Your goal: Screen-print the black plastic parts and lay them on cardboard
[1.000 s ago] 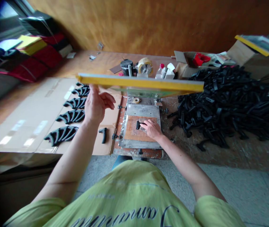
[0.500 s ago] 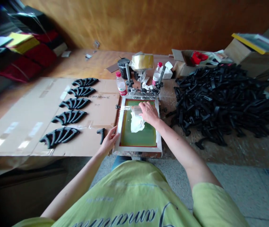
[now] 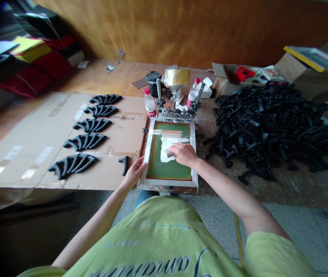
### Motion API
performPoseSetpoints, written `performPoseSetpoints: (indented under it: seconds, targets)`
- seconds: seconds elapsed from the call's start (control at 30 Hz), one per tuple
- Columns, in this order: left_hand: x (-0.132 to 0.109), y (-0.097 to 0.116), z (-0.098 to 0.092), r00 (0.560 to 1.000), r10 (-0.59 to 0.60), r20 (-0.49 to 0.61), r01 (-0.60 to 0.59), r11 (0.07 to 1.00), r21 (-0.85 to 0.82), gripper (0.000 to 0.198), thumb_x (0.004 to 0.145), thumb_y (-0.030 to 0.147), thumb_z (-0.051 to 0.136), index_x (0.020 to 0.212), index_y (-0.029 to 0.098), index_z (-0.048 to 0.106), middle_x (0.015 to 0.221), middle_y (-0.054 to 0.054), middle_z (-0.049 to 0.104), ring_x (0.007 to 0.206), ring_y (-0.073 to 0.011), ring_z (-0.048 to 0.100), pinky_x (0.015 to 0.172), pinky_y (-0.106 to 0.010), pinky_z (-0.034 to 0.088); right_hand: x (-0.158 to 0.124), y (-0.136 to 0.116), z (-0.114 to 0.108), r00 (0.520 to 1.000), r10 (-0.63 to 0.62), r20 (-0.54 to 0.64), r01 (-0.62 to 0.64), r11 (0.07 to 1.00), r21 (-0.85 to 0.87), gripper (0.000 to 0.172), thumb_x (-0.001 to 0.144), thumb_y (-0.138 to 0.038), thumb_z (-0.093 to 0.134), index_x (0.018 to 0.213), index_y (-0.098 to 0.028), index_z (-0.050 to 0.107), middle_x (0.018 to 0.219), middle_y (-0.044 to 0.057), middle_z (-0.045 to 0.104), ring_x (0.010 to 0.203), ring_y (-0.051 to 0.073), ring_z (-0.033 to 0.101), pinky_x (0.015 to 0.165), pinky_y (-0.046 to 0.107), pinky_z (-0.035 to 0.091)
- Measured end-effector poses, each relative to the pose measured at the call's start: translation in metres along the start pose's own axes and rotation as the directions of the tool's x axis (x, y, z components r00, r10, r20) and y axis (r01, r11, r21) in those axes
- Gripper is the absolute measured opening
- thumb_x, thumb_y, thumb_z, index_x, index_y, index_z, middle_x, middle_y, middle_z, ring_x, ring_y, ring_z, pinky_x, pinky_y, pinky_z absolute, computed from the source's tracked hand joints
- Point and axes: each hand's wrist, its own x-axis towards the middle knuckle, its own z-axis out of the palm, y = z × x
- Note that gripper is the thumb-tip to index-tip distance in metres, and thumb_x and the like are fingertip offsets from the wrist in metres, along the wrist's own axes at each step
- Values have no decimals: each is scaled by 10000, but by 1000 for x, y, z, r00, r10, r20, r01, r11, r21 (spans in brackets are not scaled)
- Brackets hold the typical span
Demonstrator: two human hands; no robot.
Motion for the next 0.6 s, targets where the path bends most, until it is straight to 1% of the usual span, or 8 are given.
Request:
performPoseSetpoints:
  seconds: [0.07, 0.17, 0.27, 0.33, 0.37, 0.5, 0.53, 0.6]
  targets:
    - [-2, 2, 1, 1000, -10, 5, 10, 999, -35, 728, 765, 589, 677, 1368, 199, 558, 791, -21, 692, 670, -176, 641, 581, -250, 480, -6, -6, 13, 999, 17, -32, -18, 1000, -24, 335, 881, -56, 475, 1084, -187, 708, 1100, 88, 714, 953, 207, 648, 781, 296, 461]
    - [-4, 5, 2, 1000, -23, 15, 24, 997, -75, 738, 769, 587, 680, 1378, 194, 541, 773, -18, 681, 644, -172, 634, 548, -244, 467, -21, -12, 24, 999, -34, 24, 35, 999, -24, 358, 878, -51, 477, 1134, -175, 695, 1148, 93, 704, 931, 198, 662, 776, 292, 478]
    - [-7, 9, 3, 999, -31, 11, 32, 995, -90, 727, 768, 577, 687, 1370, 192, 548, 789, -26, 689, 632, -164, 629, 528, -233, 455, -16, -12, 13, 1000, -16, 25, 16, 1000, 15, 257, 902, -146, 556, 1096, -224, 706, 1081, 47, 720, 927, 197, 668, 772, 283, 489]
    - [-10, 16, 1, 999, -34, 15, 35, 994, -107, 751, 753, 573, 703, 1377, 187, 544, 770, -22, 688, 618, -160, 623, 514, -226, 445, 3, -8, -3, 996, 67, -53, -65, 997, 42, 239, 914, -238, 608, 1137, -251, 693, 1082, 38, 715, 941, 206, 665, 792, 296, 499]
    - [-12, 21, 0, 999, -33, 22, 35, 992, -120, 772, 744, 569, 714, 1391, 187, 532, 758, -16, 686, 608, -157, 618, 509, -225, 444, 15, -5, -13, 988, 114, -104, -109, 993, 55, 291, 906, -262, 635, 1194, -260, 673, 1100, 44, 707, 955, 214, 661, 812, 308, 504]
    - [-22, 55, -6, 999, 11, 50, -3, 986, -168, 754, 747, 544, 736, 1393, 209, 541, 706, 10, 657, 535, -120, 562, 476, -210, 424, 49, 27, -51, 922, 243, -301, -217, 969, 117, 556, 857, -293, 703, 1391, -258, 551, 1137, 82, 662, 961, 239, 644, 863, 367, 513]
    - [-24, 66, -7, 998, 34, 45, -25, 982, -188, 685, 768, 558, 714, 1343, 209, 586, 692, 12, 643, 518, -112, 544, 464, -207, 415, 50, 41, -60, 891, 275, -360, -238, 960, 145, 554, 863, -320, 693, 1393, -247, 548, 1127, 87, 657, 948, 239, 642, 860, 374, 514]
    - [-25, 92, -7, 995, 100, 0, -98, 970, -222, 550, 824, 615, 626, 1181, 201, 677, 671, 8, 620, 498, -103, 523, 445, -208, 402, 41, 73, -72, 795, 370, -481, -295, 928, 225, 479, 903, -371, 629, 1352, -215, 571, 1093, 93, 657, 919, 229, 636, 852, 379, 511]
